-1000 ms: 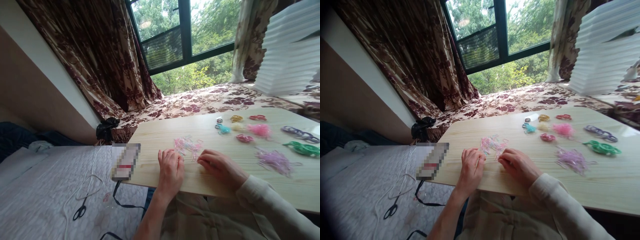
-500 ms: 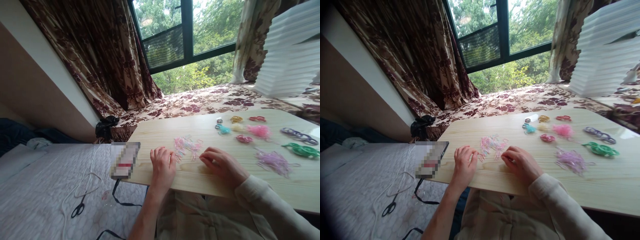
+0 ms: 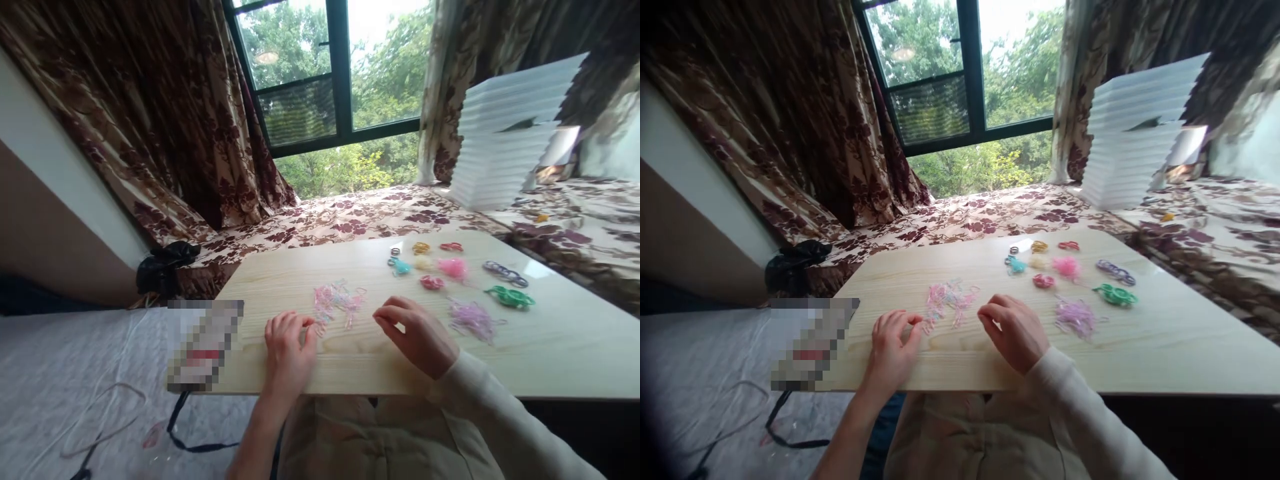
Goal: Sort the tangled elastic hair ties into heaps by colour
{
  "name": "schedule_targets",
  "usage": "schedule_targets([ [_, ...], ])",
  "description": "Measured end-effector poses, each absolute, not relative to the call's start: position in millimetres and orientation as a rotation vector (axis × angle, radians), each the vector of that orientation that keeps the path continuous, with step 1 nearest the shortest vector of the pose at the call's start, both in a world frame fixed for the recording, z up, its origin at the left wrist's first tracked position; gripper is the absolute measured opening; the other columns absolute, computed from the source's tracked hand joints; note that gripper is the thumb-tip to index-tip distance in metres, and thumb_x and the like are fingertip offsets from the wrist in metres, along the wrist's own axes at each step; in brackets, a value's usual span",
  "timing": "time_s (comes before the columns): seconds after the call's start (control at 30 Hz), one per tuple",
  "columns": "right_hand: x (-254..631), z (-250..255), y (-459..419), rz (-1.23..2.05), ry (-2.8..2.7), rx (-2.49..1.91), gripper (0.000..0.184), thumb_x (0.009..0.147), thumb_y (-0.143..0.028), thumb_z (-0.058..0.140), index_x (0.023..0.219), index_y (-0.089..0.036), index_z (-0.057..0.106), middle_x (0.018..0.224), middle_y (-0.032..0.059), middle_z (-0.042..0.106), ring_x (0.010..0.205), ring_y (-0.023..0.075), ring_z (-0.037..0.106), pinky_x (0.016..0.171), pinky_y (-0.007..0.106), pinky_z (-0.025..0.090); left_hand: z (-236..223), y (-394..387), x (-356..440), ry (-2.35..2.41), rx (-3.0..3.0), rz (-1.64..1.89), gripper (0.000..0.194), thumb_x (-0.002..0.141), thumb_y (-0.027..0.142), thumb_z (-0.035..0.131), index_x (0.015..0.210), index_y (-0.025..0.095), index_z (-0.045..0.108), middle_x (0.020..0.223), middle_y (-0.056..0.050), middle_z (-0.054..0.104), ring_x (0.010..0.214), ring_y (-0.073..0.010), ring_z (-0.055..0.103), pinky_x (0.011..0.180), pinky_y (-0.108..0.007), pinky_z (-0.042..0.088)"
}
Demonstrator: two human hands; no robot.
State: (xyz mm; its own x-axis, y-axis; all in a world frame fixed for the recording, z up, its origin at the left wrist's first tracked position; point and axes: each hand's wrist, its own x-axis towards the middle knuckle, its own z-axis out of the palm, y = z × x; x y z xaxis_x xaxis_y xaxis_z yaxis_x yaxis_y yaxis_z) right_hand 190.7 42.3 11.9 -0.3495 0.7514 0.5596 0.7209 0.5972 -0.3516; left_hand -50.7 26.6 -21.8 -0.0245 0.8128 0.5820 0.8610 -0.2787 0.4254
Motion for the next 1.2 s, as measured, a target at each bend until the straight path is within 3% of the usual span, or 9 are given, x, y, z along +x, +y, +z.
schedule_targets([
  [0.23, 279.0, 42.1, 12.4, -0.159, -1.998, -1.427, 0.028, 0.091, -0.036, 0.048, 0.080, -0.022, 0.070, 0.081, 0.0049, 0.069, 0.066, 0.0158, 0.062, 0.063, 0.029, 0.049, -29.1, 29.8, -54.5, -1.806, -2.180, -1.195, 0.018, 0.088, 0.028, 0.050, 0.081, 0.023, 0.065, 0.089, -0.004, 0.071, 0.101, -0.0259, 0.057, 0.098, -0.044, 0.038],
  [0.47, 350.4, 45.6, 35.0, -0.146, -1.899, -1.650, 0.028, 0.084, -0.040, 0.051, 0.076, -0.023, 0.072, 0.079, 0.0051, 0.071, 0.059, 0.0164, 0.061, 0.057, 0.029, 0.048, -32.1, 30.9, -56.9, -1.787, -2.149, -1.169, 0.019, 0.087, 0.033, 0.051, 0.081, 0.024, 0.067, 0.091, -0.005, 0.072, 0.103, -0.0271, 0.058, 0.098, -0.045, 0.038],
  [0.83, 370.1, 29.1, 76.9, -0.359, -1.907, -1.896, 0.029, 0.083, -0.033, 0.049, 0.073, -0.021, 0.074, 0.081, 0.0078, 0.070, 0.069, 0.0186, 0.062, 0.056, 0.028, 0.039, -35.2, 33.3, -59.5, -1.748, -2.157, -1.157, 0.020, 0.086, 0.034, 0.051, 0.081, 0.023, 0.067, 0.089, -0.005, 0.072, 0.101, -0.0280, 0.058, 0.098, -0.046, 0.039],
  [1.07, 370.5, 27.1, 113.1, -0.362, -1.944, -1.953, 0.027, 0.080, -0.027, 0.053, 0.061, -0.023, 0.071, 0.073, 0.0094, 0.070, 0.062, 0.0187, 0.059, 0.053, 0.029, 0.037, -34.8, 33.0, -60.4, -1.736, -2.135, -1.132, 0.021, 0.087, 0.035, 0.051, 0.081, 0.024, 0.067, 0.090, -0.005, 0.072, 0.103, -0.0291, 0.057, 0.097, -0.046, 0.038],
  [1.2, 372.8, 38.1, 102.4, -0.371, -1.943, -1.955, 0.027, 0.081, -0.029, 0.052, 0.065, -0.022, 0.073, 0.076, 0.0096, 0.070, 0.062, 0.0184, 0.060, 0.053, 0.029, 0.037, -33.7, 32.0, -60.9, -1.726, -2.134, -1.138, 0.021, 0.087, 0.034, 0.050, 0.080, 0.024, 0.068, 0.090, -0.005, 0.072, 0.103, -0.0288, 0.057, 0.097, -0.045, 0.038],
])
